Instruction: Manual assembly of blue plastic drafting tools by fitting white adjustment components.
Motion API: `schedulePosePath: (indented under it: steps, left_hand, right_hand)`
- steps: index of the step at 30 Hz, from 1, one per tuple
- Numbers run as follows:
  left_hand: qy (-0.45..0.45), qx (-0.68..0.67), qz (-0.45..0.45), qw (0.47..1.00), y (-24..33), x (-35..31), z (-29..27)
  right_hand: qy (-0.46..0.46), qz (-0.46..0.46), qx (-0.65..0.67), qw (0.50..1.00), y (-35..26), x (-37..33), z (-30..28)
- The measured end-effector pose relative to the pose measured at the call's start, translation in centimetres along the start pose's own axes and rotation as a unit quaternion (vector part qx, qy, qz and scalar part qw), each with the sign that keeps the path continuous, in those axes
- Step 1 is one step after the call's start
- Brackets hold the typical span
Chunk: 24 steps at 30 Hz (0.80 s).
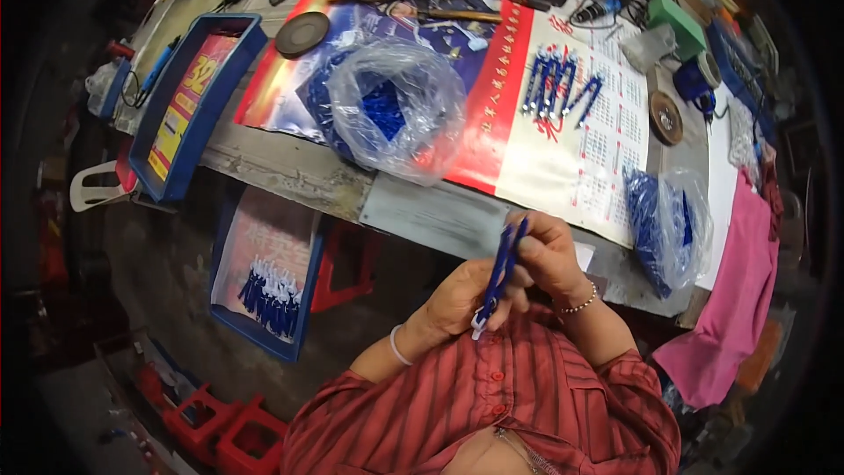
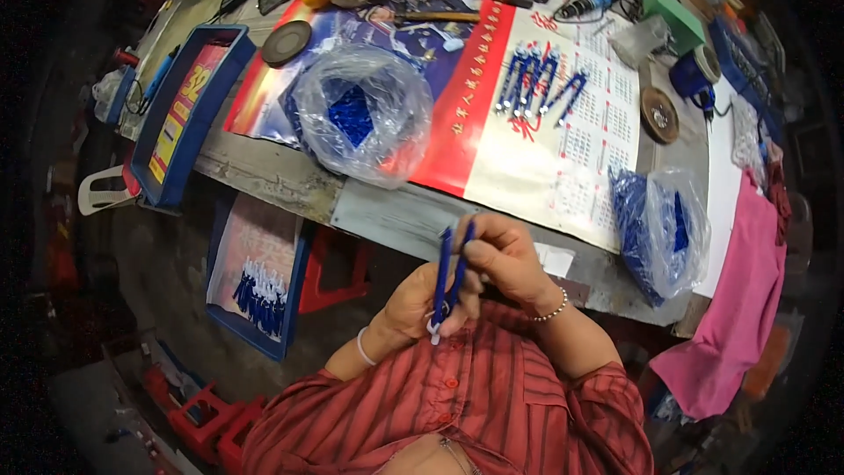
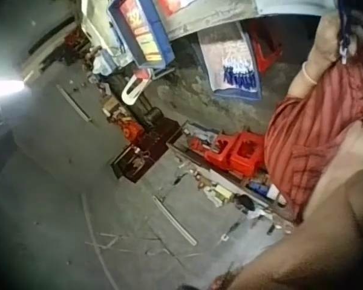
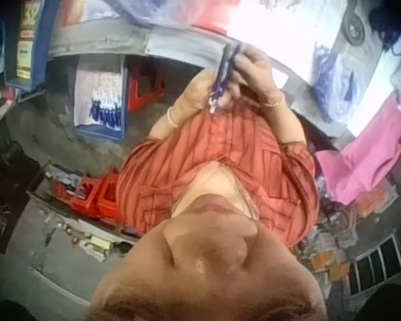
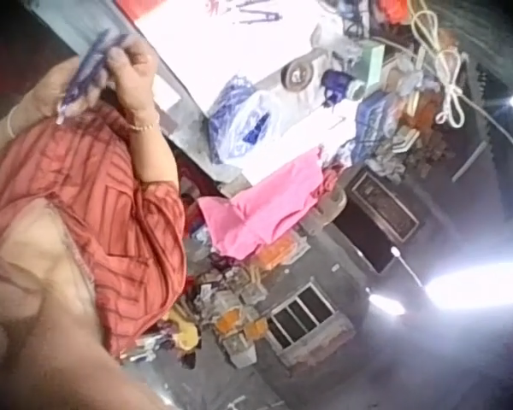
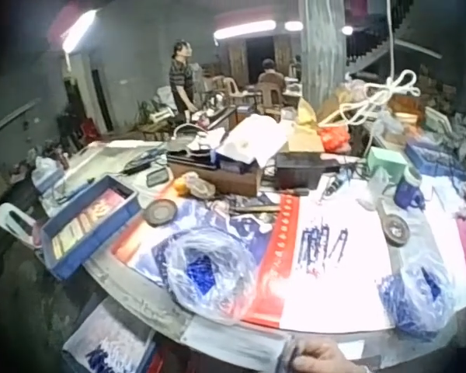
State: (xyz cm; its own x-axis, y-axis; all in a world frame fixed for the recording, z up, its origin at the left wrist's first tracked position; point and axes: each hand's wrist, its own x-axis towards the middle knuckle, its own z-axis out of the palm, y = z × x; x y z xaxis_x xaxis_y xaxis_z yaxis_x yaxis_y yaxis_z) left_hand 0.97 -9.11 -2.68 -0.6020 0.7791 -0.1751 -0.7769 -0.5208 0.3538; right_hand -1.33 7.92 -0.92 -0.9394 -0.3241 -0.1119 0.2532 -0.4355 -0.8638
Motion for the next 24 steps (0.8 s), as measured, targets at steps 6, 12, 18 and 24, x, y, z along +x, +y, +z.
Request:
schedulePosePath:
  steps: [6, 12, 18, 24]
  left_hand:
    - [0.057, 0.011, 0.097, 0.994, 2.5, -3.6, -1.9]
    - [0.175, 0.1, 0.118, 0.972, 2.9, -5.0, -2.5]
    - [0.243, 0.098, 0.115, 0.958, 2.5, -5.8, -2.8]
    - [0.262, 0.132, 0.122, 0.948, 2.9, -5.2, -3.1]
  right_hand:
    - [-0.079, -0.033, -0.305, 0.948, -3.7, 11.2, 1.1]
    - [-0.082, -0.218, -0.697, 0.678, 1.0, 21.4, 4.3]
    - [-0.104, -0.24, -0.743, 0.616, 3.2, 23.7, 5.1]
    - [-0.063, -0.194, -0.728, 0.655, -0.1, 21.7, 4.8]
